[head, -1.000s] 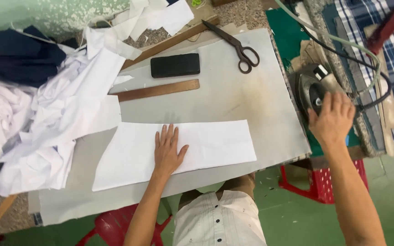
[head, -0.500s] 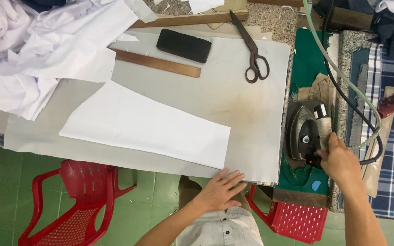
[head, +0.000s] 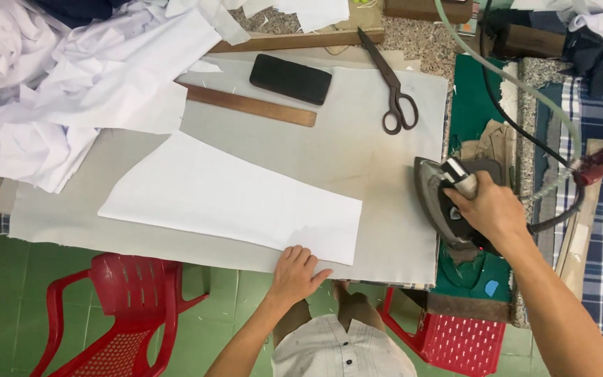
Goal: The person cuts a piece of white fabric using shears and a ruler, then irons the fabric with a steam iron. They fold the fabric, smooth it on the table, and trim the edges before placing the finished piece aside.
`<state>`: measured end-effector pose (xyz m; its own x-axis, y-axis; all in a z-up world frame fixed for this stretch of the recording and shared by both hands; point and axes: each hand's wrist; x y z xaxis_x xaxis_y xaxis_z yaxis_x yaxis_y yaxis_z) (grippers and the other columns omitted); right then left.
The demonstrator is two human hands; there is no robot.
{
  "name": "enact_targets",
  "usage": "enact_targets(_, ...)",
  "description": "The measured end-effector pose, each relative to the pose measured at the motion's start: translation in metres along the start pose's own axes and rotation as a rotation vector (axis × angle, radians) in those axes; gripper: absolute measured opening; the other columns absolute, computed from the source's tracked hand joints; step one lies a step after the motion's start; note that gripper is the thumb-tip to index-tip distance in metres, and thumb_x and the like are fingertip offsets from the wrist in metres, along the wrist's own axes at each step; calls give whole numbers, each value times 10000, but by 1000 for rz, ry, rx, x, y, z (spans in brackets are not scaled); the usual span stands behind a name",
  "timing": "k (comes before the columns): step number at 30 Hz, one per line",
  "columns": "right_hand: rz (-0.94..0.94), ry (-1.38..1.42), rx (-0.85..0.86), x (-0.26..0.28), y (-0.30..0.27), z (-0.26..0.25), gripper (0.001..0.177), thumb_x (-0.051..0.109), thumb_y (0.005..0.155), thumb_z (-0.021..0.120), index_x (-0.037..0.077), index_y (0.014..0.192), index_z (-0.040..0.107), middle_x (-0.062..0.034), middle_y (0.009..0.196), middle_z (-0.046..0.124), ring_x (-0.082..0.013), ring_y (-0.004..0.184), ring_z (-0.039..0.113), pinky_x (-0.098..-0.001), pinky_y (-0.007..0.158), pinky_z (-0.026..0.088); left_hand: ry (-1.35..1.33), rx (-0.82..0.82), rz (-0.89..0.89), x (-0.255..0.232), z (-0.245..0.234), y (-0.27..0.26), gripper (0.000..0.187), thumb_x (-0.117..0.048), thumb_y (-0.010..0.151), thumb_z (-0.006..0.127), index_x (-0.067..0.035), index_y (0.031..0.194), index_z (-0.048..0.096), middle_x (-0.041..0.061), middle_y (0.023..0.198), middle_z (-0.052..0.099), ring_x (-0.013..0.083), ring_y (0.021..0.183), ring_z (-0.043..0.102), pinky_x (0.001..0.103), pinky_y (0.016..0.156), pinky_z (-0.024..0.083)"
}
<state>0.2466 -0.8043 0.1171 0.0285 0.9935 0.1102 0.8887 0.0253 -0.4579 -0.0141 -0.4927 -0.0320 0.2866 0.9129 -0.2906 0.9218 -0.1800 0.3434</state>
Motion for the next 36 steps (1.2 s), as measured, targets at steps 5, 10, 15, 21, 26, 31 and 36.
enact_targets(5,-170,-26,-20,78,2,0,557,368,960,679,-48,1325,619,-350,1077,738,-466,927,760,-542,698,628,-43,-33,-54,32,16,-14,445,-544,1023,534,-144,829,541,30,865,414,233,869,512,371,797,473)
enact_targets(10,-241,-15,-101,97,34,17,558,436,938,725,13,1290,634,-297,1036,757,-431,890,768,-496,667,615,22,45,-115,84,12,10,426,-502,1003,601,-83,1064,653,125,1088,555,310,1125,572,465,977,481)
enact_targets(15,-695,-266,-841,103,20,152,352,347,874,761,186,1177,680,-77,1058,605,-281,965,618,-394,816,498,9,141,-63,126,20,40,471,-517,1000,589,-71,1121,683,141,1116,588,324,1150,585,483,990,477)
enact_targets(21,-663,-30,-449,149,-37,241,291,450,992,586,215,1147,659,-38,1052,565,-231,1019,576,-356,876,464,0,231,77,145,23,43,435,-541,1006,551,-120,1028,660,92,1017,549,294,1070,574,457,934,476)
enact_targets(26,-550,-46,-521,156,-43,249,338,526,979,583,230,1135,631,-37,1072,543,-238,1048,563,-377,929,453,-28,188,111,149,23,37,443,-554,1013,531,-126,944,622,70,937,499,287,999,564,440,882,484)
enact_targets(31,-504,-10,-609,175,-50,236,357,483,974,625,199,1185,665,-54,1164,575,-251,1150,545,-388,970,436,-54,191,66,151,27,25,520,-607,1014,490,-112,1051,644,117,1046,525,321,1111,562,478,961,469)
enact_targets(36,-579,-25,-564,191,-63,256,560,544,994,500,232,1454,569,-91,1544,491,-291,1504,358,-474,1237,231,-57,239,-233,174,-56,33,632,-468,1038,528,-4,1467,502,346,1505,388,490,1470,307,607,1190,212)
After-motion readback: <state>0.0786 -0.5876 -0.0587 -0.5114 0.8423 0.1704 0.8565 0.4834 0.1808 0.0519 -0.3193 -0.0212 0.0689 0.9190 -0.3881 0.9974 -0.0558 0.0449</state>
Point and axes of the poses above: each hand's wrist, its own y-axis towards the middle knuckle, its own z-axis out of the palm, x = y × z
